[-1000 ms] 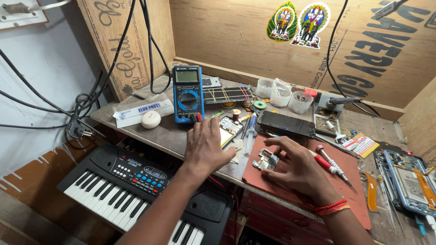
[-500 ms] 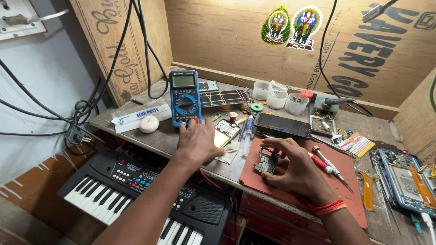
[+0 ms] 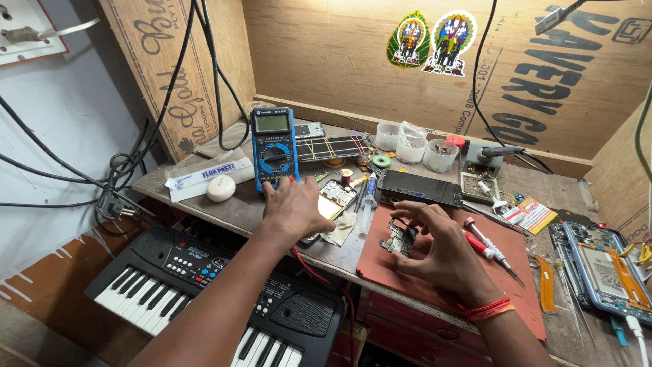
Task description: The person works at a cluttered repair bench on a disassembled smartphone motherboard. They use a soldering iron to work on the board, hold it steady with one hand, reposition it, and use a multimeter with probes to test the board, handling the battery and other phone components.
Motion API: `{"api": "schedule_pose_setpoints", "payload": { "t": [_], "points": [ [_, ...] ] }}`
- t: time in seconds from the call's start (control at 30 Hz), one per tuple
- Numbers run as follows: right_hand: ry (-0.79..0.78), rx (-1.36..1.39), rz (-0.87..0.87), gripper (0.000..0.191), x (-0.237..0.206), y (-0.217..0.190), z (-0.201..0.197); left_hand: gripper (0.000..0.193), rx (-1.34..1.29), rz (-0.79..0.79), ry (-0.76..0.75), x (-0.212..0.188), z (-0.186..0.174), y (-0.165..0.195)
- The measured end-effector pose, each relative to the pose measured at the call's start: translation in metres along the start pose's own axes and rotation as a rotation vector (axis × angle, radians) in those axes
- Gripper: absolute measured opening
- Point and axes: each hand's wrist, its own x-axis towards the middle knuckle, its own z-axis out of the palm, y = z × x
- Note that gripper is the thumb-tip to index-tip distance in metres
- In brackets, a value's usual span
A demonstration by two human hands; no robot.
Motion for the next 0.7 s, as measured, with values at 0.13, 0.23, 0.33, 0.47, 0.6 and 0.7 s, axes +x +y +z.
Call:
{"api": "schedule_pose_setpoints", "payload": {
  "t": [0.13, 0.23, 0.33, 0.47, 0.6, 0.7],
  "points": [
    [0.017, 0.043, -0.025, 0.077, 0.0, 0.001, 0.0, 0.086, 0.0, 0.002, -0.009, 0.004, -0.001, 0.001],
    [0.026, 0.039, -0.051, 0.079, 0.0, 0.002, 0.0, 0.086, -0.036, -0.011, -0.017, 0.011, 0.002, 0.0],
    [0.029, 0.011, -0.053, 0.081, 0.001, 0.003, 0.0, 0.084, -0.048, -0.021, -0.011, 0.019, 0.007, 0.0],
    [0.031, 0.0, -0.065, 0.081, 0.0, 0.003, -0.001, 0.081, -0.058, -0.036, -0.031, 0.029, 0.014, 0.0],
    [0.033, 0.015, -0.067, 0.082, 0.0, 0.004, -0.001, 0.087, -0.122, -0.035, -0.025, 0.034, 0.018, -0.008],
    [0.04, -0.002, -0.081, 0.081, 0.0, 0.004, 0.0, 0.09, -0.135, -0.043, -0.035, 0.036, 0.017, -0.01]
  ]
}}
